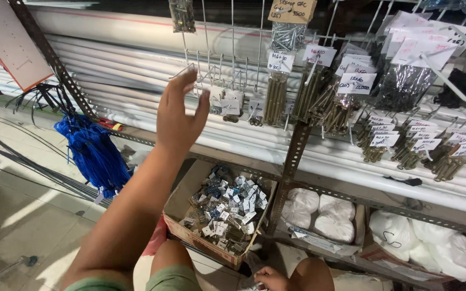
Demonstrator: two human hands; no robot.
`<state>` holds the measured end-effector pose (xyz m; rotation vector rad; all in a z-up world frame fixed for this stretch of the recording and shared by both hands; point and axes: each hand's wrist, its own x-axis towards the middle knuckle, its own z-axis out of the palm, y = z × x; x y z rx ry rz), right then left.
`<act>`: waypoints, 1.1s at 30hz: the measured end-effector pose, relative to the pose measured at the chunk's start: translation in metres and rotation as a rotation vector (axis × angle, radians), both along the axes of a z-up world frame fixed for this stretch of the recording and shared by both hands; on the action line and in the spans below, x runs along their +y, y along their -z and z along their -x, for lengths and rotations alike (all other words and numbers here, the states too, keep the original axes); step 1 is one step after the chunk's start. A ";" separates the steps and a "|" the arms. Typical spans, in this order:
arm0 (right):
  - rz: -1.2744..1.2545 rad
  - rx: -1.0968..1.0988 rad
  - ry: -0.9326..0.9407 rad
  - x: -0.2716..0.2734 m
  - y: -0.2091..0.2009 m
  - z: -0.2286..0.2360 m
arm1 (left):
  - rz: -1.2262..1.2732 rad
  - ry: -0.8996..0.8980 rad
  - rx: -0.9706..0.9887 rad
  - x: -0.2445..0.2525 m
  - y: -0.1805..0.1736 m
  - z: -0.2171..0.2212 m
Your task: Hanging metal display hooks onto a wire mesh rack from a storage box.
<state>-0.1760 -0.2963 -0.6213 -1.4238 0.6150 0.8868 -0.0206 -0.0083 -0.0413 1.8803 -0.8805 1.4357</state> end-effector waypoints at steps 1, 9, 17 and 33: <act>0.000 -0.024 -0.001 -0.001 0.004 0.001 | -0.038 -0.042 -0.047 0.000 0.005 0.005; -0.058 0.120 -0.133 -0.010 -0.023 -0.004 | -0.158 -0.125 0.018 0.013 0.041 -0.015; 0.019 -0.063 -0.072 -0.002 0.007 0.004 | -0.227 -0.125 -0.072 0.023 0.043 -0.024; -0.007 0.144 -0.134 -0.007 0.008 -0.013 | -0.202 -0.141 -0.229 0.011 0.026 -0.030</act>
